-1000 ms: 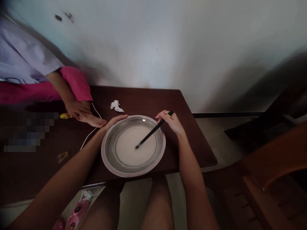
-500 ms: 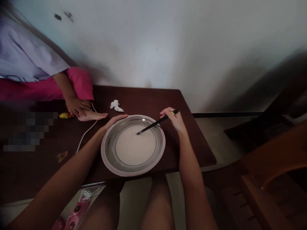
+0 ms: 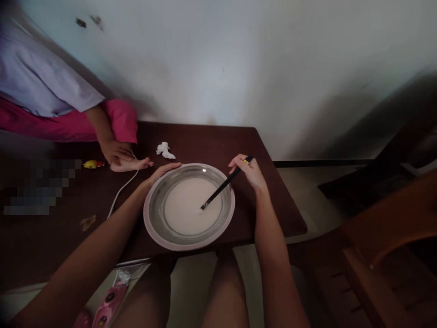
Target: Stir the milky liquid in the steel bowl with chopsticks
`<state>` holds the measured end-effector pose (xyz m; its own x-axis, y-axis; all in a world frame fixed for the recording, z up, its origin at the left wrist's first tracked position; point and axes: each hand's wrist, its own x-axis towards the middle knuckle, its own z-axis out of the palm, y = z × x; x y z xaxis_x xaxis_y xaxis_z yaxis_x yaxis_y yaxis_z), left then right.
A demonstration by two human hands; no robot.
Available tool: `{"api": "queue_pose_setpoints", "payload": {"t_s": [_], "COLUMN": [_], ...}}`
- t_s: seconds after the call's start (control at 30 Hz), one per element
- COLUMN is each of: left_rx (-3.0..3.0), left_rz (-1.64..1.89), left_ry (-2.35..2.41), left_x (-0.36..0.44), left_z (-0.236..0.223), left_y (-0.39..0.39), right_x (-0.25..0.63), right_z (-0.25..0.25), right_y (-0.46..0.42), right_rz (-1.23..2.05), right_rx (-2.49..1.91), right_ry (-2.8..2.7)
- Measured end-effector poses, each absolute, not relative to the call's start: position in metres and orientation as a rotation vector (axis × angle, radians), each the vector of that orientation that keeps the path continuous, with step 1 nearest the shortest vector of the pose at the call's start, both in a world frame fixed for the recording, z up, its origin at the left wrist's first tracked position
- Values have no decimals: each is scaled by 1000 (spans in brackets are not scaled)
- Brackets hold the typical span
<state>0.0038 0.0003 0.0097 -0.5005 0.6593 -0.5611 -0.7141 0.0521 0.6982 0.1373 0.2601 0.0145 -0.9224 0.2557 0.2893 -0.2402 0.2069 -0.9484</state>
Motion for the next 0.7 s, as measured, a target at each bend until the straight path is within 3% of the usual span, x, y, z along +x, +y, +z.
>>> {"api": "queue_pose_setpoints", "payload": {"t_s": [0.7], "left_rx": [-17], "left_rz": [1677], "left_ry": [1271], "left_x": [3], "left_z": [7], "left_y": [-1], "right_x": [136], "right_z": [15], "right_y": [258], "right_rz": [1718], "right_rx": [11], "right_ry": [-2030]}}
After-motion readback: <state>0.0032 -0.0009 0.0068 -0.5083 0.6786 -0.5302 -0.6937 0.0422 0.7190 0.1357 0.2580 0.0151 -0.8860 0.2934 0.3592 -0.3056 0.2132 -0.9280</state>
